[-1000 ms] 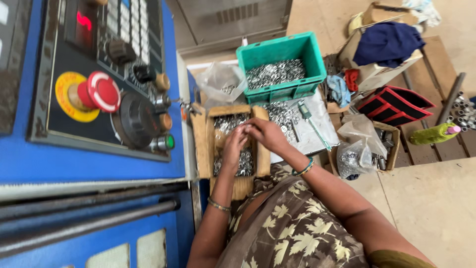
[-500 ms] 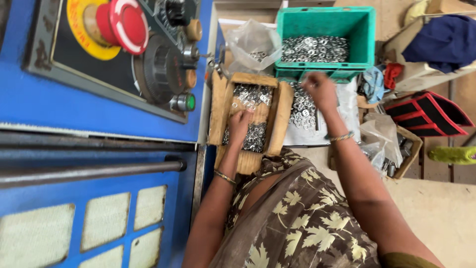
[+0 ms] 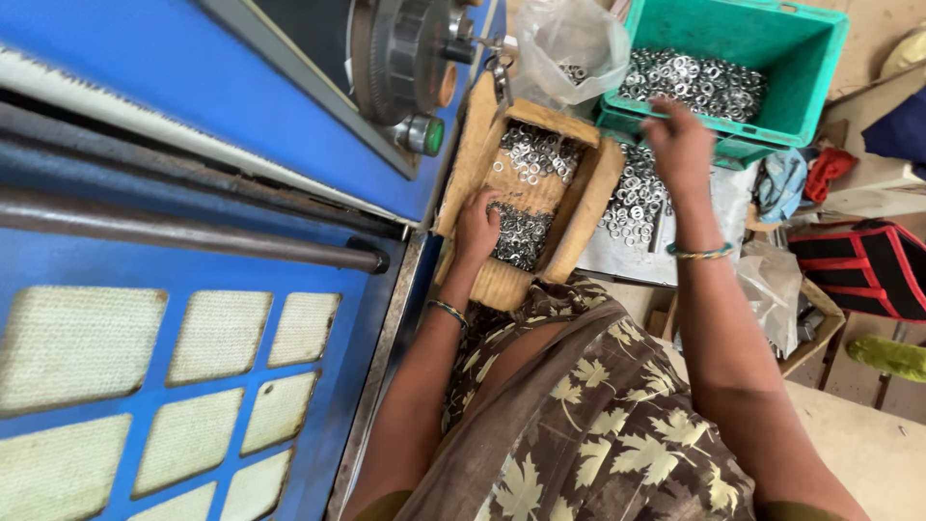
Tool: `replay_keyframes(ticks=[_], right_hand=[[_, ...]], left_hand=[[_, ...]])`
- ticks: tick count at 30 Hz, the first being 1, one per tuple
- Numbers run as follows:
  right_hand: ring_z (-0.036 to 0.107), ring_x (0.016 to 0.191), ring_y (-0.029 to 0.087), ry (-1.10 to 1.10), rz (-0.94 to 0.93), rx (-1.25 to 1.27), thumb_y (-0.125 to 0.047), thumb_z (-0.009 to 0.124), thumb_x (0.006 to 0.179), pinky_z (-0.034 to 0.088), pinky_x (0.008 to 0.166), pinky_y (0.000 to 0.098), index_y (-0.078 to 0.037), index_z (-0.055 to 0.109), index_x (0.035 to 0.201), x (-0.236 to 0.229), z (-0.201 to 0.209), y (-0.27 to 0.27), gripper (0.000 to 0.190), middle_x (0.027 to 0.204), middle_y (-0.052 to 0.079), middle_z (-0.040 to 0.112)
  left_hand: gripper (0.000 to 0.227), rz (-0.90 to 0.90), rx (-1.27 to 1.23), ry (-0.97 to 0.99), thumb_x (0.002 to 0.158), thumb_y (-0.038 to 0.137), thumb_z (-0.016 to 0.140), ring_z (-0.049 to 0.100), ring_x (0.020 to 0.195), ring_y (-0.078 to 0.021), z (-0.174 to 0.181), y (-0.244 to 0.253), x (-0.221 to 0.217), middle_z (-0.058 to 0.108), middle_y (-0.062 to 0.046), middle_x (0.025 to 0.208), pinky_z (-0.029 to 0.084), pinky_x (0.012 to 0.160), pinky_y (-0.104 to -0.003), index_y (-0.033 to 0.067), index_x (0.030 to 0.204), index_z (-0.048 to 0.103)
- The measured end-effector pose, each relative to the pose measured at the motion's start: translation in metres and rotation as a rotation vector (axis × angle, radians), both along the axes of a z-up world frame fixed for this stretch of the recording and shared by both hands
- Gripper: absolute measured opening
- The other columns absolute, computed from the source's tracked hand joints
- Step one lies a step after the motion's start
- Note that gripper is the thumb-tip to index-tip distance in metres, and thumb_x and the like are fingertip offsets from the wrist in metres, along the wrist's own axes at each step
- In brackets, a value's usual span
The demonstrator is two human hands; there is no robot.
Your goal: The person sorts small metal washers by hand from a wooden tray into a green plastic bin. They open the machine door, place a washer inside the machine, then close the door and resume sorting washers from the tray.
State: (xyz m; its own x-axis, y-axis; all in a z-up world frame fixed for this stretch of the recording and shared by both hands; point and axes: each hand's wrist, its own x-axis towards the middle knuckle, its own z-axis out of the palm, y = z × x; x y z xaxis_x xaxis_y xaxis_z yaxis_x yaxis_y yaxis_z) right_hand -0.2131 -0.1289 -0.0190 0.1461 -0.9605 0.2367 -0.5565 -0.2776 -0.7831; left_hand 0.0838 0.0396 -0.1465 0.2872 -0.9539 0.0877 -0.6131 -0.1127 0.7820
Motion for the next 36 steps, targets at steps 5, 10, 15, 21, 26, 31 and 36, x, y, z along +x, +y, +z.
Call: replay_keyframes(ticks=[5, 10, 15, 21, 26, 31, 36], right_hand=[[0.075, 0.094, 0.028, 0.103, 0.269, 0.063, -0.012, 0.07, 0.094, 0.059, 0.089, 0.037, -0.011, 0.074, 0.123, 0.054, -0.056, 0.037, 0.029, 0.116, 0.013, 0.075], [0.068, 0.112, 0.029, 0.471, 0.529, 0.203, -0.009, 0.063, 0.093, 0.053, 0.101, 0.0402, -0.022, 0.068, 0.135, 0.096, -0.107, 0.081, 0.044, 0.13, 0.009, 0.07], [0.064, 0.12, 0.02, 0.831, 0.591, -0.142, -0.008, 0.062, 0.081, 0.044, 0.103, 0.0417, -0.021, 0.064, 0.133, 0.103, -0.15, 0.104, 0.054, 0.133, 0.003, 0.066], [0.068, 0.113, 0.019, 0.973, 0.624, 0.007, -0.012, 0.063, 0.087, 0.046, 0.097, 0.0382, -0.019, 0.069, 0.129, 0.096, -0.187, 0.095, 0.043, 0.12, 0.005, 0.072], [0.071, 0.106, 0.019, 1.127, 0.587, 0.118, -0.02, 0.06, 0.097, 0.043, 0.103, 0.041, -0.02, 0.078, 0.105, 0.105, -0.196, 0.09, 0.02, 0.11, 0.005, 0.076], [0.071, 0.104, 0.02, 1.237, 0.631, 0.2, -0.034, 0.067, 0.087, 0.043, 0.097, 0.0378, -0.017, 0.077, 0.102, 0.122, -0.186, 0.09, 0.026, 0.106, 0.006, 0.076], [0.071, 0.101, 0.022, 1.178, 0.603, 0.074, -0.028, 0.064, 0.086, 0.044, 0.092, 0.0408, -0.017, 0.076, 0.105, 0.129, -0.198, 0.095, 0.024, 0.103, 0.007, 0.077]], left_hand=[[0.05, -0.096, 0.292, -0.274, 0.096, 0.001, 0.049, 0.046, 0.142, -0.0318, -0.007, 0.008, 0.003, 0.048, -0.013, 0.156, 0.038, 0.117, -0.041, 0.0091, 0.144, 0.055], [0.065, -0.235, 0.362, -0.527, 0.086, 0.008, 0.055, 0.027, 0.152, -0.0353, -0.03, 0.003, 0.0, 0.035, -0.016, 0.162, 0.028, 0.12, -0.045, 0.0044, 0.15, 0.045], [0.069, -0.299, 0.387, -0.574, 0.083, 0.014, 0.059, 0.031, 0.148, -0.0373, -0.035, -0.004, 0.002, 0.035, -0.018, 0.16, 0.028, 0.119, -0.047, 0.0034, 0.15, 0.044], [0.035, -0.32, 0.502, -0.526, 0.09, 0.017, 0.059, 0.05, 0.134, -0.0338, -0.014, 0.001, 0.002, 0.055, -0.013, 0.144, 0.042, 0.11, -0.048, 0.0102, 0.122, 0.071], [0.028, -0.264, 0.406, -0.504, 0.084, 0.018, 0.062, 0.057, 0.121, -0.0348, -0.014, 0.006, 0.001, 0.063, -0.012, 0.129, 0.05, 0.097, -0.047, 0.0095, 0.107, 0.076], [0.023, -0.229, 0.378, -0.517, 0.087, 0.016, 0.061, 0.066, 0.108, -0.0347, -0.029, 0.007, 0.003, 0.068, -0.014, 0.118, 0.053, 0.094, -0.046, 0.0105, 0.103, 0.076], [0.019, -0.204, 0.282, -0.45, 0.09, 0.012, 0.059, 0.068, 0.103, -0.0359, -0.032, 0.009, 0.001, 0.069, -0.015, 0.115, 0.054, 0.088, -0.047, 0.0104, 0.101, 0.074]])
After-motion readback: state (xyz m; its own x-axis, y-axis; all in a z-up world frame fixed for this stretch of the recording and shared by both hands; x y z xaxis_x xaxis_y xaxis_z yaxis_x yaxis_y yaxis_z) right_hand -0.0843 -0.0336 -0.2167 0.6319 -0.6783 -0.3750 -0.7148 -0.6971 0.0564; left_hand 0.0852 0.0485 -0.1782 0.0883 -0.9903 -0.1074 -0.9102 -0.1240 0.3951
